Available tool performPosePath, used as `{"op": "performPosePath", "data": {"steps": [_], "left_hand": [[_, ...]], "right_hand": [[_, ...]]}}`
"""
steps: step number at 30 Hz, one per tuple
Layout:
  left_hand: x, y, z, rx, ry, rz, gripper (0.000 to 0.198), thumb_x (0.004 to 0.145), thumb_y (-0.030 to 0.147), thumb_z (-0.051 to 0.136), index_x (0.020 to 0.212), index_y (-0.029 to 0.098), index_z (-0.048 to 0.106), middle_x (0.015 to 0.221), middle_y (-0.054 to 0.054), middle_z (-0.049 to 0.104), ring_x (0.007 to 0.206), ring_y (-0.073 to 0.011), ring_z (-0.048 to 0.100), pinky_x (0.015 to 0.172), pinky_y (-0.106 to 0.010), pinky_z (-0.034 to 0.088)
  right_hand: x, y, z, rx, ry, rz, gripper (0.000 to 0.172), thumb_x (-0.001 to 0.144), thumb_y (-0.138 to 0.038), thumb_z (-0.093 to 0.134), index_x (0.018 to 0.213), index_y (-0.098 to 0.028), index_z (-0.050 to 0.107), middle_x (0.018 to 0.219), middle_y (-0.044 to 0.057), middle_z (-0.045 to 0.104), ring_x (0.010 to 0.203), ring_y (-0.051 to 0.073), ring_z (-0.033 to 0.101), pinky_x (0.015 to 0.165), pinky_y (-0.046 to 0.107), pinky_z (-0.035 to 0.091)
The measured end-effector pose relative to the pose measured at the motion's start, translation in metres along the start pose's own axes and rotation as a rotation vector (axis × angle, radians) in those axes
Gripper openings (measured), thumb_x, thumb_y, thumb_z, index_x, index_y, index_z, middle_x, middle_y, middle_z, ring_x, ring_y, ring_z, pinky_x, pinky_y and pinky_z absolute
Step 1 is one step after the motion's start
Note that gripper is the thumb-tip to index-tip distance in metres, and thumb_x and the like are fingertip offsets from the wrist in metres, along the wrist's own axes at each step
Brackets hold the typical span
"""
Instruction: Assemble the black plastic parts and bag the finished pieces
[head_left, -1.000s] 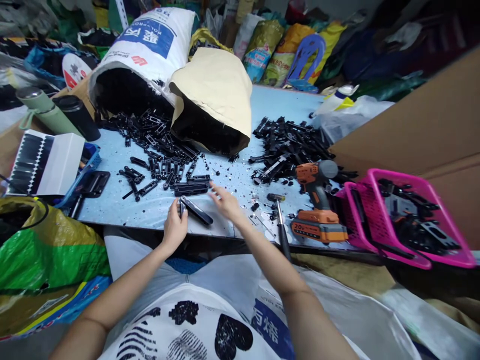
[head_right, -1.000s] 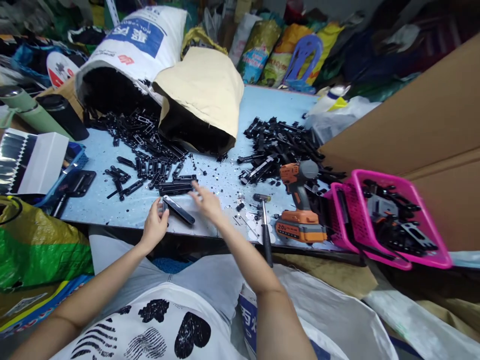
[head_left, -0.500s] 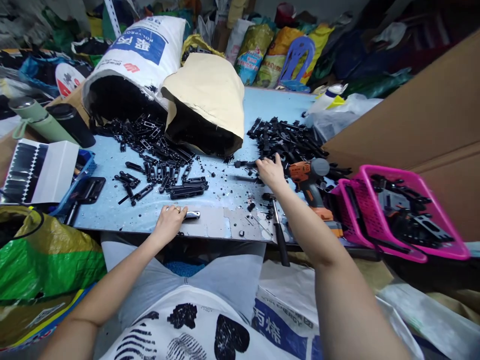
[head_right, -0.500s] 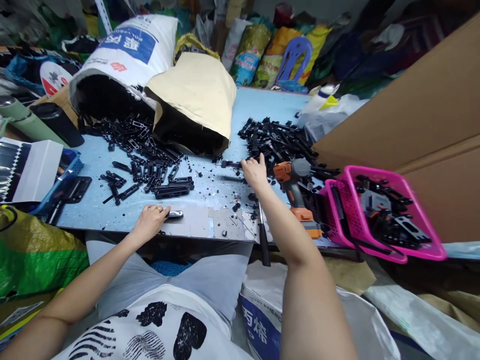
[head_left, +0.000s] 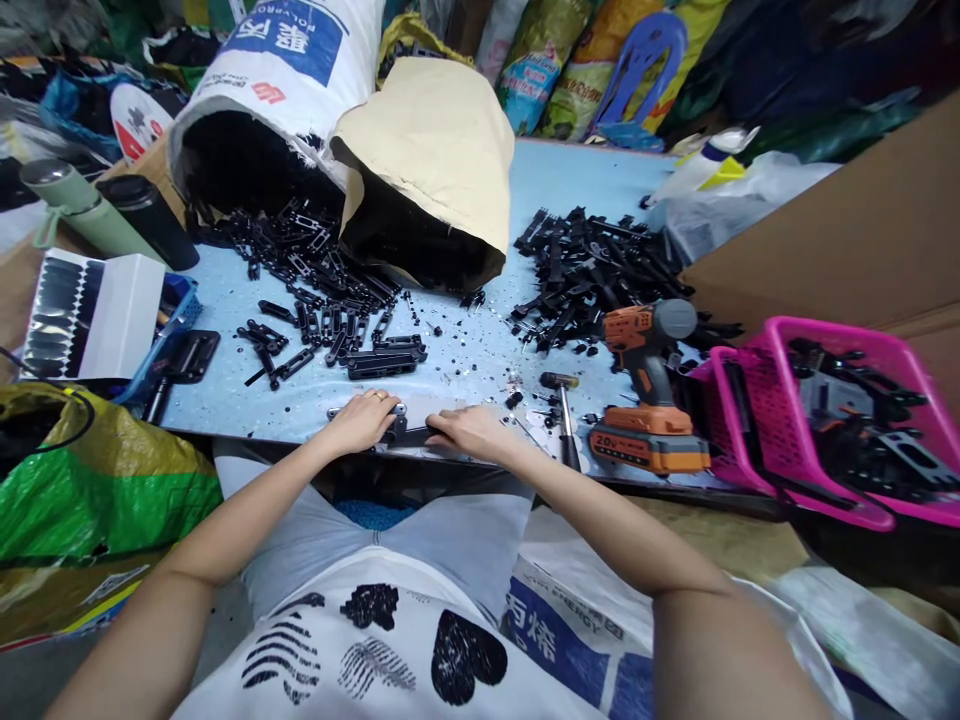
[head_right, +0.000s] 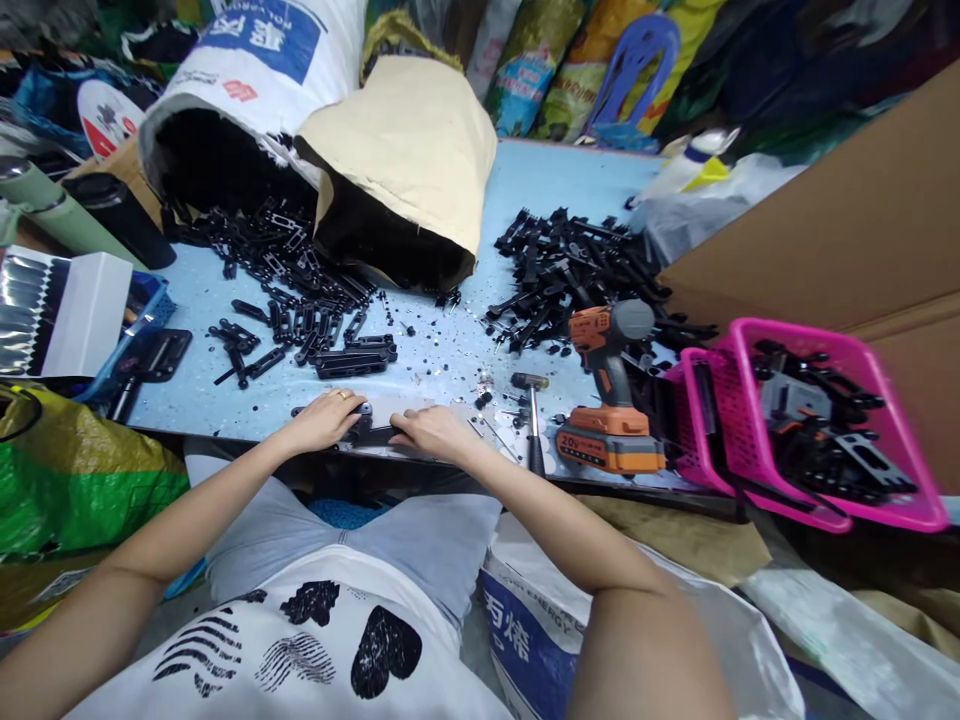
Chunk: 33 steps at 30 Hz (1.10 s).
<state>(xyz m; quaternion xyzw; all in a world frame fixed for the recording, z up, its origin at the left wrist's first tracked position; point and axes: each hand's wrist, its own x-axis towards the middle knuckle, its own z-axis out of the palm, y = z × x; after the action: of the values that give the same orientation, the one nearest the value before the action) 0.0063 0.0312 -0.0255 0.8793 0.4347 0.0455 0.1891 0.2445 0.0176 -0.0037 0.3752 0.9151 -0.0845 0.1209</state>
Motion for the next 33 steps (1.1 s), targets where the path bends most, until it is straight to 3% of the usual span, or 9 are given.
{"op": "performPosePath", "data": {"steps": [7,15,22,25,33], "left_hand": [[0.001,0.008,-0.005,0.006,-0.008,-0.038,0.045,0.088,0.049,0.046,0.121,0.019,0.050,0.115,-0.011,0.056,0.108,-0.0279,0.051,0.093,-0.042,0.036],[-0.002,0.006,-0.006,-0.005,0.001,-0.012,0.078,0.065,0.075,0.058,0.120,0.020,0.049,0.119,-0.013,0.054,0.109,-0.0313,0.049,0.092,-0.043,0.034],[-0.003,0.007,-0.006,0.013,0.022,0.022,0.067,0.068,0.068,0.061,0.110,0.017,0.049,0.104,-0.012,0.059,0.097,-0.0301,0.056,0.085,-0.041,0.040],[-0.004,0.007,-0.007,-0.004,0.053,0.030,0.062,0.071,0.061,0.062,0.111,0.017,0.046,0.106,-0.012,0.058,0.098,-0.0294,0.057,0.081,-0.039,0.043],[-0.005,0.003,-0.006,0.011,0.067,0.014,0.066,0.067,0.063,0.065,0.112,0.019,0.044,0.109,-0.011,0.058,0.100,-0.0295,0.058,0.077,-0.037,0.047]], "right_hand": [[-0.002,-0.007,-0.004,0.008,0.002,0.052,0.043,0.096,-0.052,0.025,0.102,-0.020,0.054,0.086,0.006,0.069,0.069,0.018,0.064,0.055,0.025,0.028],[-0.002,-0.015,-0.004,0.042,-0.038,0.092,0.044,0.096,-0.052,0.025,0.104,-0.021,0.054,0.088,0.008,0.069,0.069,0.019,0.064,0.057,0.026,0.030],[-0.003,-0.016,-0.017,0.003,-0.062,0.102,0.048,0.096,-0.054,0.019,0.106,-0.020,0.052,0.090,0.009,0.067,0.069,0.018,0.062,0.058,0.026,0.029],[-0.005,-0.020,-0.022,-0.041,-0.026,0.090,0.048,0.097,-0.051,0.016,0.107,-0.020,0.051,0.090,0.009,0.066,0.070,0.019,0.062,0.060,0.027,0.029],[-0.008,-0.027,-0.025,-0.135,0.037,0.077,0.045,0.099,-0.044,0.014,0.108,-0.018,0.050,0.087,0.010,0.064,0.072,0.020,0.062,0.064,0.029,0.030]]}}
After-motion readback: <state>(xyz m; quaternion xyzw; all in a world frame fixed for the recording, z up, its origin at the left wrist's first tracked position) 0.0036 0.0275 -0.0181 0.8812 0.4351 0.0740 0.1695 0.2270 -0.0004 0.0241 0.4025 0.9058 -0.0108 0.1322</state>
